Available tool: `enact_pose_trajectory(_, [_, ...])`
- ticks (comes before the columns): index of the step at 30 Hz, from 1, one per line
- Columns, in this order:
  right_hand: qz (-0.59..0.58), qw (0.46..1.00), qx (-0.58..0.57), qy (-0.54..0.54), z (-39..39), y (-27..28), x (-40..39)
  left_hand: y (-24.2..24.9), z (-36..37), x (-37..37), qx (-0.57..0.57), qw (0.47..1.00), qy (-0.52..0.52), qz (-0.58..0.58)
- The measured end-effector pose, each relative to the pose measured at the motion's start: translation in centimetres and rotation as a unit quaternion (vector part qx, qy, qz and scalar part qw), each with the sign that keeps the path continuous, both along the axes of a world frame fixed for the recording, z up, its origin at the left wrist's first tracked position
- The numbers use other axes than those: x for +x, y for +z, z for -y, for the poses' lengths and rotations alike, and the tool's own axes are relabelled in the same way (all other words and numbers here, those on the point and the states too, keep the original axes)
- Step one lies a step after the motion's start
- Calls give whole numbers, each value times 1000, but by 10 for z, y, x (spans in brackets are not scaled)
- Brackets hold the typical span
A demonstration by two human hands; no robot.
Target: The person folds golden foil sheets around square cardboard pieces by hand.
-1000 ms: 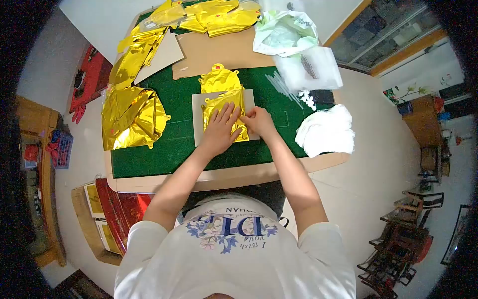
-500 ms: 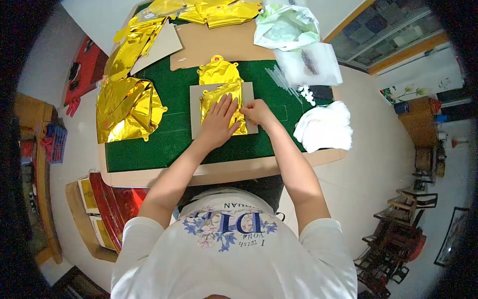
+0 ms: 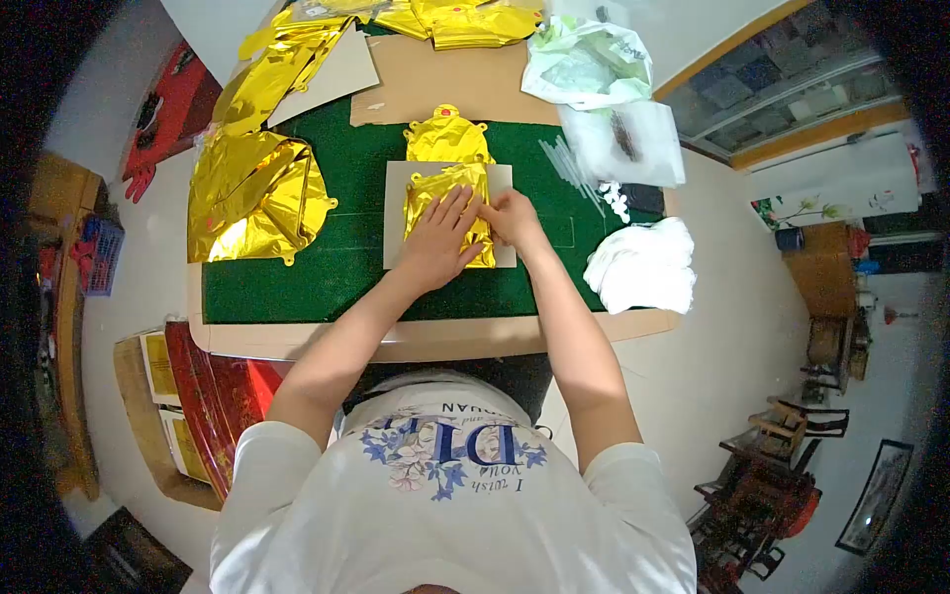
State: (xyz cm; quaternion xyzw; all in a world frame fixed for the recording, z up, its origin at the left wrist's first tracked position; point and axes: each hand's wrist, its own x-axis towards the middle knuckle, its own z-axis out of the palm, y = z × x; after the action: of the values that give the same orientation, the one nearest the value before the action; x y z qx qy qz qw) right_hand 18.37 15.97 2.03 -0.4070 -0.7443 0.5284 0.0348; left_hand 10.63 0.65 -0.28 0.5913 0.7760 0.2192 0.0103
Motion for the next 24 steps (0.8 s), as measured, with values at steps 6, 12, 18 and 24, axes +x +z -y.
enact_pose_trajectory(6, [38, 999, 18, 17, -16, -23, -3, -5, 0, 1, 28, 1000, 0, -11])
enact_pose_trajectory(12, [54, 977, 205, 12, -6, -11, -4, -2, 1, 0, -14, 999, -10, -29])
enact_pose_trajectory(18, [86, 979, 179, -37, -12, 16, 18, 1, 1, 0, -35, 998, -7, -49])
enact_pose_trajectory(24, [110, 983, 144, 33, -37, 5, 19, -3, 1, 0, -17, 999, -11, -45])
